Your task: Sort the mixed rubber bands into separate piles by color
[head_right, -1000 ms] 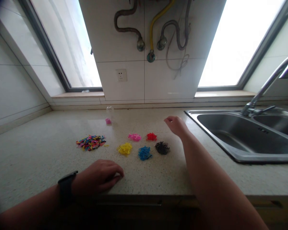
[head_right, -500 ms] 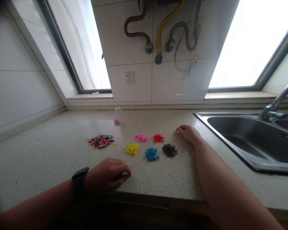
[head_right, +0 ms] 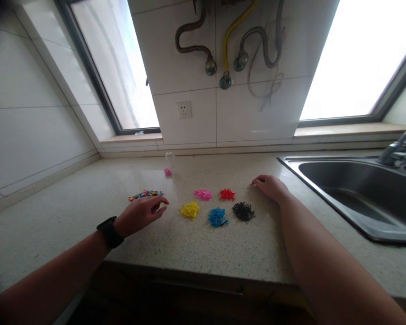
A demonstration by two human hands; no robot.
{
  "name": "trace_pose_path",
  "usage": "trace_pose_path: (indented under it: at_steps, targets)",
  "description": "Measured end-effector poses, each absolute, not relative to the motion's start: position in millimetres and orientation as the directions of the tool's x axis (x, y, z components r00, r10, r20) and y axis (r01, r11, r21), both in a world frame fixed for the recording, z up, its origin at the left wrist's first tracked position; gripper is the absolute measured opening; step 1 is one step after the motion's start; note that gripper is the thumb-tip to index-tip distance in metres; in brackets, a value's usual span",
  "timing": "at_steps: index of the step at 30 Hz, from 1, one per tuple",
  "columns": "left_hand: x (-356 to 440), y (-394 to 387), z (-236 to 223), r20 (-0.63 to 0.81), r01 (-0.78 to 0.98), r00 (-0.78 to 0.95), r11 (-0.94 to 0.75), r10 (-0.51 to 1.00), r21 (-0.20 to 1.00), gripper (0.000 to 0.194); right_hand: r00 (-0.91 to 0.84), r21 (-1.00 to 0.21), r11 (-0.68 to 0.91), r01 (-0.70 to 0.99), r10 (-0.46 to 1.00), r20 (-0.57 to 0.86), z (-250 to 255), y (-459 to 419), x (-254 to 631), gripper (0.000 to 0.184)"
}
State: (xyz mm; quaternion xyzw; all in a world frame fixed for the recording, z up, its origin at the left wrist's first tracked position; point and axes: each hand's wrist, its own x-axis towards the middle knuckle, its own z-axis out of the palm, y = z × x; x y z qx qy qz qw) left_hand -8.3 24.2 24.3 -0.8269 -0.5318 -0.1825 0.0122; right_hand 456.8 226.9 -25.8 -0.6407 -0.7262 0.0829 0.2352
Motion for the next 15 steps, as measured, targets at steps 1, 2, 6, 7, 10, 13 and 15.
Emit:
trace_pose_path:
  at_steps: [1, 2, 6, 7, 10, 13, 15]
  targets:
    - [-15, 29, 22, 0.314, 0.907, 0.323, -0.387, 0.893, 0.165, 0.024, -0.063, -0.422, 0.158, 0.893, 0.971, 0.23, -25, 226, 456, 0.034]
    - [-20, 33, 20, 0.309, 0.922, 0.296, -0.355, 0.904, 0.157, 0.025, -0.055, -0.422, 0.148, 0.895, 0.973, 0.225, -24, 225, 455, 0.034]
    - [-29, 42, 9, 0.278, 0.944, 0.269, -0.31, 0.922, 0.114, 0.028, -0.039, -0.422, 0.133, 0.897, 0.974, 0.224, -21, 220, 452, 0.032]
    - [-29, 43, 7, 0.275, 0.947, 0.268, -0.304, 0.923, 0.099, 0.029, -0.034, -0.426, 0.132, 0.895, 0.973, 0.228, -21, 220, 452, 0.032]
    - [-26, 44, 5, 0.278, 0.957, 0.261, -0.285, 0.925, 0.052, 0.03, -0.021, -0.433, 0.125, 0.893, 0.971, 0.237, -22, 219, 452, 0.033]
    - [-24, 42, 5, 0.287, 0.962, 0.254, -0.273, 0.924, 0.026, 0.03, -0.017, -0.431, 0.12, 0.894, 0.972, 0.236, -23, 220, 452, 0.035]
    - [-24, 41, 6, 0.3, 0.963, 0.25, -0.27, 0.921, 0.026, 0.029, -0.013, -0.432, 0.117, 0.894, 0.972, 0.236, -24, 220, 453, 0.035]
